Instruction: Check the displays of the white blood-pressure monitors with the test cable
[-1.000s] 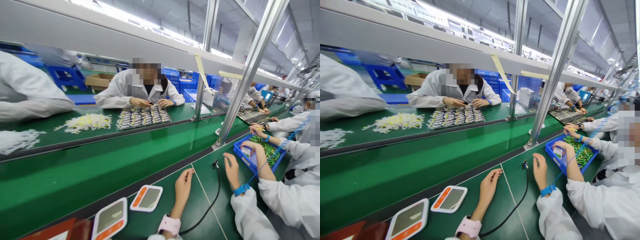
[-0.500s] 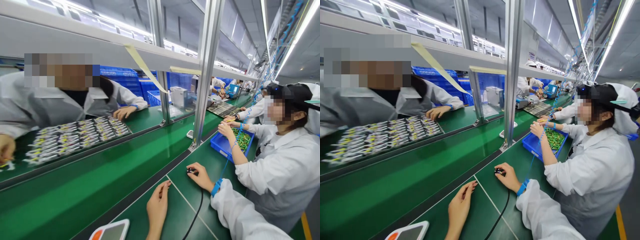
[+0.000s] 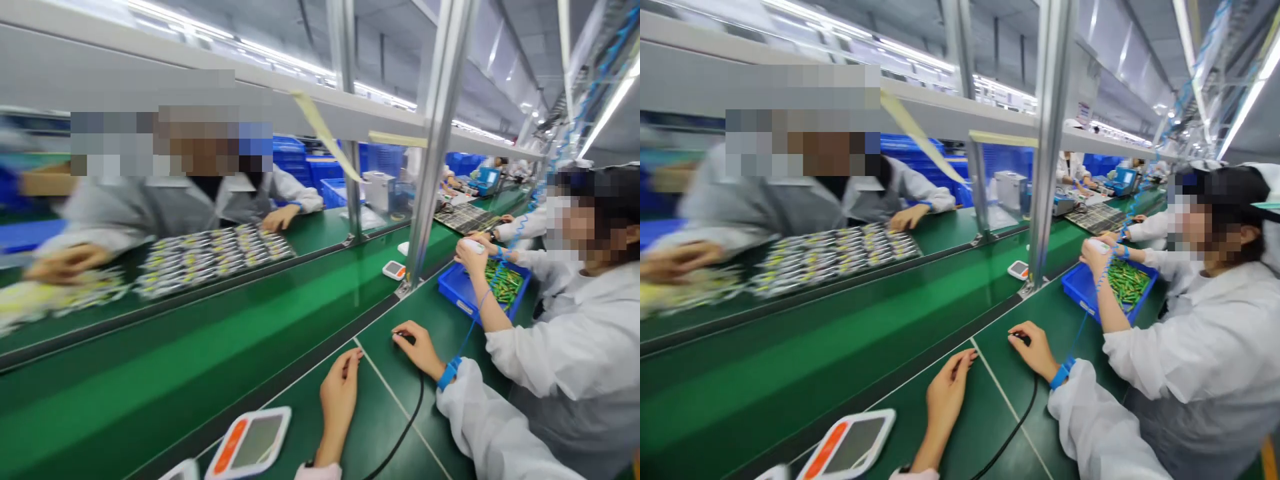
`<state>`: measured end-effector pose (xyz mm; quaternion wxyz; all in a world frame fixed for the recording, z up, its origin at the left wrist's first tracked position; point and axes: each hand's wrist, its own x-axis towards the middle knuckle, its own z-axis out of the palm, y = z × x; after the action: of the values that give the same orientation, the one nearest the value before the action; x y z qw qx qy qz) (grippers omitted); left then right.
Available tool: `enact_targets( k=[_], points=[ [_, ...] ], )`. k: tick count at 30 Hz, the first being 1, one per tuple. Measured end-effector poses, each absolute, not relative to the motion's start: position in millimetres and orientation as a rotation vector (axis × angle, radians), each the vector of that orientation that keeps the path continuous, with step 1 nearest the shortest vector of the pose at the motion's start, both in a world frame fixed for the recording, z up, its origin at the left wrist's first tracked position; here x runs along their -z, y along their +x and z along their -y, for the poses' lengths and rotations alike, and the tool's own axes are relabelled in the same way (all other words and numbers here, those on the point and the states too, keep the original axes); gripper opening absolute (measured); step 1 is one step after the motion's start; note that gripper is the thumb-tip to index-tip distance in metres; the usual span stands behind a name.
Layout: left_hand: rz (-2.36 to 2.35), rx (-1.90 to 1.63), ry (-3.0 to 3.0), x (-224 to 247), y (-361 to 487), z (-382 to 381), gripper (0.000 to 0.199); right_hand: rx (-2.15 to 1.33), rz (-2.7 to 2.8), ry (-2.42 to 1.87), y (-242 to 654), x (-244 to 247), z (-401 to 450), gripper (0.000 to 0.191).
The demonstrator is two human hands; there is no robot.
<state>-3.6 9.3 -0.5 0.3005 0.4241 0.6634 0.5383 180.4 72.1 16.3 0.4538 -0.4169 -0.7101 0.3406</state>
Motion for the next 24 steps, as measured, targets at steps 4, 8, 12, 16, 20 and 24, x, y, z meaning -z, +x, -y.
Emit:
enact_targets(
  k=[4,8,12,16,20,24],
  points=[
    [-1.730,-1.488,1.147,-4.8,2.0,-7.2,0.044,-0.835,1.772,-1.008,183.3,-17.9,-73.0,0.019],
    [-1.733,-1.505,1.148,-7.4,2.9,-6.5,0.039,-0.829,1.754,-0.978,184.7,-17.5,-76.4,0.016],
    [-1.721,-1.488,1.161,-9.0,1.9,-4.9,0.037,-0.843,1.717,-0.982,184.2,-15.8,-76.3,0.012],
    [-1.712,-1.487,1.176,-9.6,1.2,-4.9,0.036,-0.821,1.709,-1.004,184.5,-14.5,-76.0,0.017],
    [-1.724,-1.498,1.166,-8.2,1.9,-6.1,0.036,-0.820,1.740,-1.000,185.2,-14.5,-76.1,0.021],
    [-1.721,-1.510,1.148,-7.3,2.7,-7.0,0.036,-0.819,1.757,-0.999,184.7,-16.7,-75.9,0.021]
  ],
)
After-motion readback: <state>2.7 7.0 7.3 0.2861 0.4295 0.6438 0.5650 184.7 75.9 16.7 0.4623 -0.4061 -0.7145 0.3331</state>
